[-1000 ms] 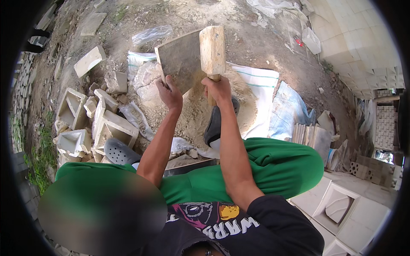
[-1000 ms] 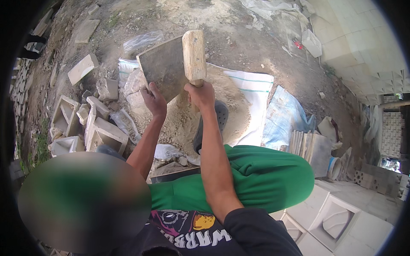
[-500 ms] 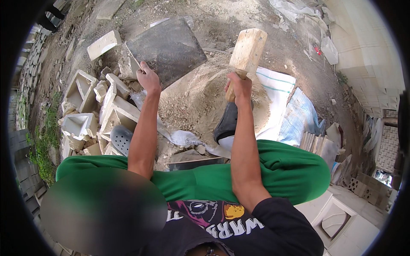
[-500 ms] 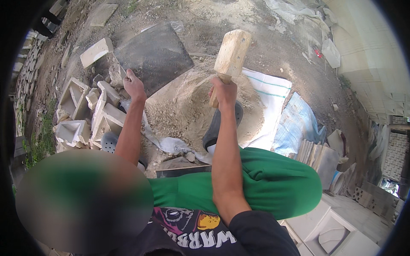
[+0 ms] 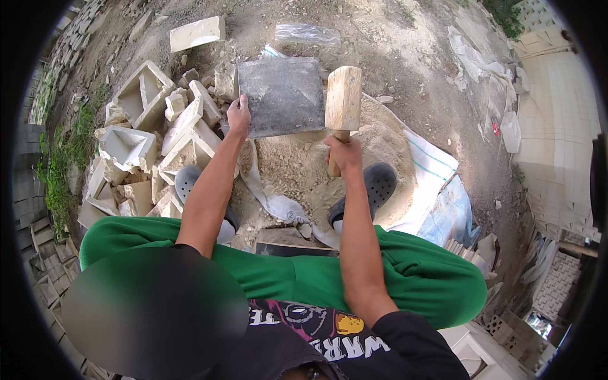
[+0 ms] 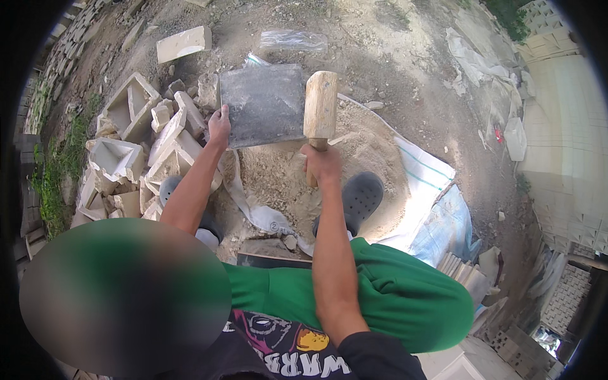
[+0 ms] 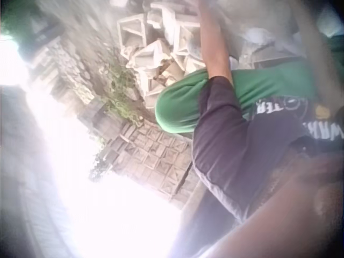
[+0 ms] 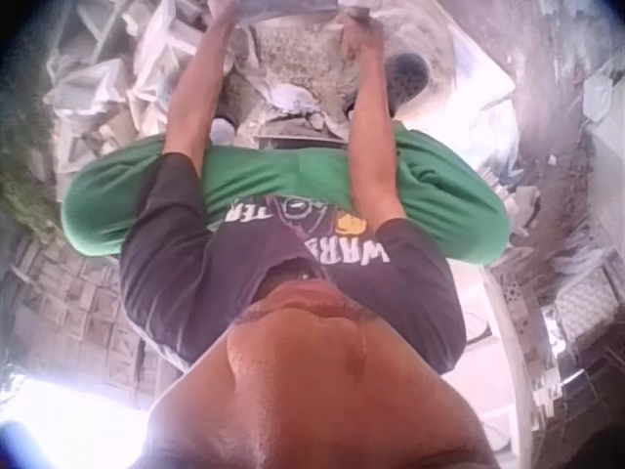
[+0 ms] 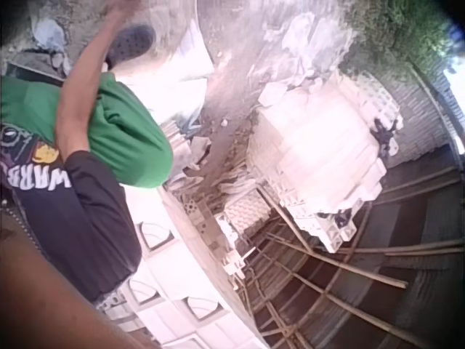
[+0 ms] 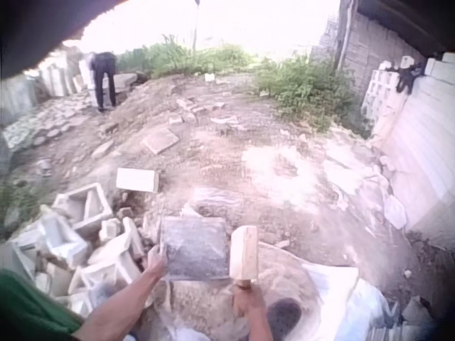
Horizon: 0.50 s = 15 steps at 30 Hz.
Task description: The person sits on the ground and uses a wooden mallet to repeatedly strike a small stone fragment placed on a larger flat stone. The person breaks the stone into smaller pieces and dust, occasionally adjusting the fragment's position.
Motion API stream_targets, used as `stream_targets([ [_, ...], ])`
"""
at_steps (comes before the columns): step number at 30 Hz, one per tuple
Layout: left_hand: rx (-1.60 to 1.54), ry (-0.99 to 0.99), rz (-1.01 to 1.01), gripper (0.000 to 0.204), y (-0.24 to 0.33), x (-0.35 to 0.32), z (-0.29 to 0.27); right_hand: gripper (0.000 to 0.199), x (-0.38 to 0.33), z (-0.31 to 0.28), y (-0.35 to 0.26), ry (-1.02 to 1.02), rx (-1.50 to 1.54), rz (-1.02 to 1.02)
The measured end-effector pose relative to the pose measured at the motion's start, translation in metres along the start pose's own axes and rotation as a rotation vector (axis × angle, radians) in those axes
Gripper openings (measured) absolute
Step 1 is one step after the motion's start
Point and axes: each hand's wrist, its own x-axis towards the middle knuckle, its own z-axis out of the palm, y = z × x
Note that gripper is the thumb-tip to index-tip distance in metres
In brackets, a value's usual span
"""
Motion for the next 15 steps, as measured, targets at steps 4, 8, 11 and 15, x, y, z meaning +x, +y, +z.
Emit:
stream_targets([
  [4,0.132,-0.12,0.021,0.066,-0.009,0.015,-0.009,0.024,0.0,0.029,-0.001,-0.083,-0.052,0.042],
  [8,0.272,-0.111,-0.109,0.068,0.026,-0.005,-0.002,0.027,0.001,0.043,0.008,-0.053,-0.098,0.069],
  [11,0.314,-0.173,-0.057,0.073,0.049,0.012,-0.004,0.026,-0.004,0.044,0.004,-0.046,-0.07,0.028],
  [15,0.504,-0.269,0.038,0.07,0.104,0.037,-0.009,0.024,-0.008,0.028,-0.015,0.021,-0.011,-0.042],
])
